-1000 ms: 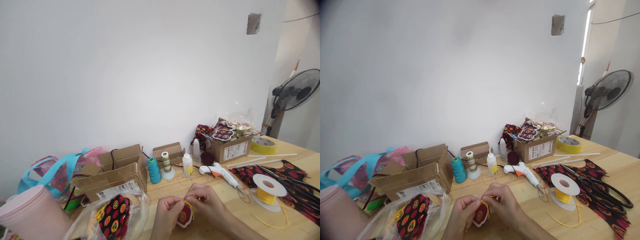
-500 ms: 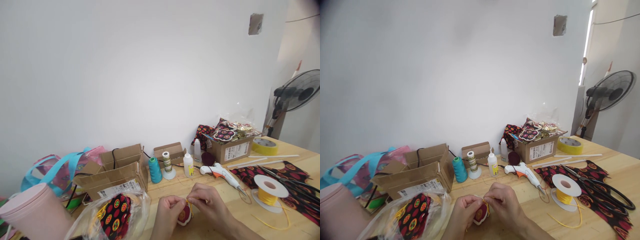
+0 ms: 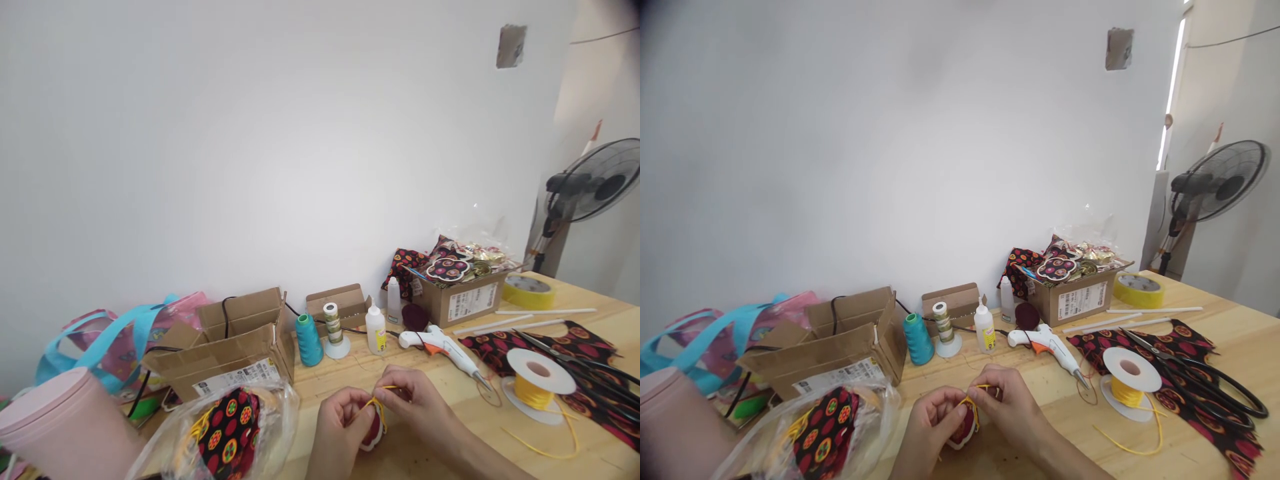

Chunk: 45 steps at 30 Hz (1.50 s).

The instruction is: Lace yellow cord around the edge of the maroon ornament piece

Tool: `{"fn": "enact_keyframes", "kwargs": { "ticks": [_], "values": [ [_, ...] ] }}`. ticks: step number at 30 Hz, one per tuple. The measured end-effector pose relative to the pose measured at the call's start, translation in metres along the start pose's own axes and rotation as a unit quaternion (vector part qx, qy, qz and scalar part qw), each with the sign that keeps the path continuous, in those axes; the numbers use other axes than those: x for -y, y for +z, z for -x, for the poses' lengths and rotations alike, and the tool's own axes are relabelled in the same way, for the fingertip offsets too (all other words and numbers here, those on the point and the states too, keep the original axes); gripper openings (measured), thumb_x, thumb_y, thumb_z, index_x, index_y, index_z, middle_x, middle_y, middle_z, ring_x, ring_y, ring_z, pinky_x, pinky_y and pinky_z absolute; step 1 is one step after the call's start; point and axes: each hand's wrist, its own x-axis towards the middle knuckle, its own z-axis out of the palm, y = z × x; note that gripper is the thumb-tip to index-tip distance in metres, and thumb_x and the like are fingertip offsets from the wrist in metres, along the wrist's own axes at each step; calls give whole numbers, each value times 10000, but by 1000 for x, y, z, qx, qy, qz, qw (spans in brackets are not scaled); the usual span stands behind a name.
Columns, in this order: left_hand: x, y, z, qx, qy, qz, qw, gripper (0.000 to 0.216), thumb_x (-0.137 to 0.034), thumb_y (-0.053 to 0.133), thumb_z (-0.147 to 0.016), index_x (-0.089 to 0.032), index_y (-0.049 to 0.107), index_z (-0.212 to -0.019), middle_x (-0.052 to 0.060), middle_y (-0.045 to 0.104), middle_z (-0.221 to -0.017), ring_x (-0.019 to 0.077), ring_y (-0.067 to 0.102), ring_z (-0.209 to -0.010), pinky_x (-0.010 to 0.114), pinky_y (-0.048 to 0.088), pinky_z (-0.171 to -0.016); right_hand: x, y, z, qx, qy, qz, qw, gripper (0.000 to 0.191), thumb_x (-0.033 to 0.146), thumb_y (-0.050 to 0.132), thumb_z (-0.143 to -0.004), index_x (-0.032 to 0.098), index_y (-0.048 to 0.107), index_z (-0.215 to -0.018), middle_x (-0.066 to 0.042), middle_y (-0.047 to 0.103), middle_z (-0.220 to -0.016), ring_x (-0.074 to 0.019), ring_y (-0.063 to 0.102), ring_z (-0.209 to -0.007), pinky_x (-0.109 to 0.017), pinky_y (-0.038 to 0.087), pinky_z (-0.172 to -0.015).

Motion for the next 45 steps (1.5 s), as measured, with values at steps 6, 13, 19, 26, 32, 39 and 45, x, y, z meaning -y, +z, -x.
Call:
{"fn": "enact_keyframes", "kwargs": {
  "ticks": [6,13,19,26,32,39,45],
  "values": [
    [4,1,-4,-7,-13,3,1000,237,-314,618,-598,-90,563,-650,-44,478,-399,49,363,-354,156,267,-355,-2,2,-2,-4,9,19,1000,224,305,511,-713,139,642,-640,-5,502,-562,-101,408,-498,-198,291,-441],
    [7,1,-3,-41,5,-23,999,247,-322,632,-573,-88,587,-639,-45,469,-403,52,360,-358,159,256,-352,-4,2,1,-13,-3,41,999,199,280,518,-707,144,636,-622,5,484,-549,-96,396,-487,-194,277,-432],
    [5,2,-4,-50,-11,-53,997,257,-342,654,-534,-90,605,-556,-51,448,-352,45,329,-312,165,239,-327,-5,-1,0,-22,-16,32,999,200,264,540,-684,129,634,-572,3,479,-517,-108,419,-497,-201,295,-445],
    [10,-5,-6,-12,-47,35,998,270,-352,665,-532,-95,598,-581,-25,514,-367,51,380,-313,158,259,-331,-6,1,-1,-11,20,-54,998,206,278,546,-665,113,619,-564,1,480,-535,-109,423,-506,-203,310,-458],
    [14,-5,-8,-10,-43,60,997,294,-357,685,-500,-107,568,-599,-75,435,-327,27,311,-284,144,214,-310,-6,2,-1,-1,33,-62,998,209,302,557,-659,120,623,-579,7,482,-538,-101,410,-497,-195,296,-446],
    [12,-1,-7,-26,-19,-5,999,318,-397,666,-502,-114,541,-572,-85,401,-317,29,290,-284,151,192,-306,-3,0,1,1,11,0,1000,182,257,550,-663,118,644,-590,7,475,-514,-94,385,-474,-195,265,-430],
    [7,0,-4,-22,-38,-27,999,328,-408,657,-505,-98,560,-552,-68,418,-313,36,302,-286,161,193,-310,-1,1,4,4,-27,7,1000,221,303,560,-661,125,650,-566,12,454,-488,-99,394,-473,-203,263,-436]
  ]
}}
